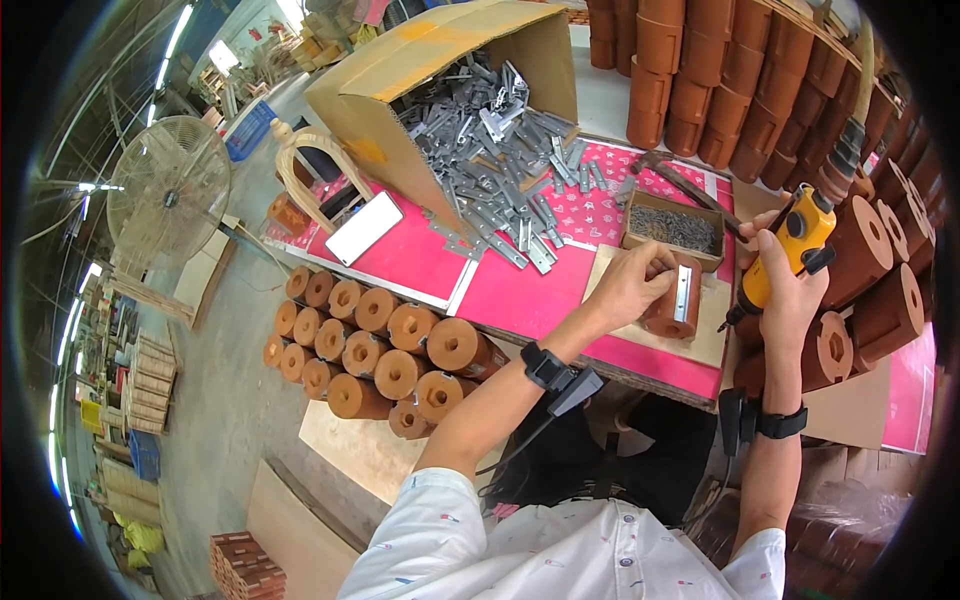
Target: Use a pneumatic screwdriver to attach metal plates to cylindrical wooden blocks.
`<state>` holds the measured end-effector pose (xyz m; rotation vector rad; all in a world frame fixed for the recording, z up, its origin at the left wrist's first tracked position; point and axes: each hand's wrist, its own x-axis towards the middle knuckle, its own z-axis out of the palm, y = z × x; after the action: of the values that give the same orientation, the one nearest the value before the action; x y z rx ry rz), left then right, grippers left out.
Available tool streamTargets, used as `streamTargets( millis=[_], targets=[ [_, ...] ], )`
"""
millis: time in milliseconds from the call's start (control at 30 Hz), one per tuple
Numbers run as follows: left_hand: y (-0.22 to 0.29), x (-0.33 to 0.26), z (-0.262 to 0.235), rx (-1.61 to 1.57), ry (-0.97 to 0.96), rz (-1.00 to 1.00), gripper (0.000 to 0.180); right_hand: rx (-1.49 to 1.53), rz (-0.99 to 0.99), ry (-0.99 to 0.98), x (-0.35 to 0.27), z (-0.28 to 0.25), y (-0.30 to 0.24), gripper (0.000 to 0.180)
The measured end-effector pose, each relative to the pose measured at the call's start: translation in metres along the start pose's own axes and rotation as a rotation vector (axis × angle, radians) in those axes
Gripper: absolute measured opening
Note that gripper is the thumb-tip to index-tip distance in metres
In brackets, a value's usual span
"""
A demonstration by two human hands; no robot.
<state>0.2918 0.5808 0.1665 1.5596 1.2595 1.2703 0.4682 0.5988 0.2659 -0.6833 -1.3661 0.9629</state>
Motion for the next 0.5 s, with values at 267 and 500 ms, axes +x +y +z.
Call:
streamTargets(
  millis=[267, 500],
  targets=[
    [-0.012, -0.010, 0.005, 0.050, 0.099, 0.291, 0.012, -0.002, 0.004, -0.028, 0.003, 0.006, -0.004, 0.026],
    [-0.005, -0.015, 0.005, -0.124, -0.042, 0.015, 0.011, 0.007, 0.000, -0.030, 0.003, 0.009, 0.000, 0.033]
  ],
)
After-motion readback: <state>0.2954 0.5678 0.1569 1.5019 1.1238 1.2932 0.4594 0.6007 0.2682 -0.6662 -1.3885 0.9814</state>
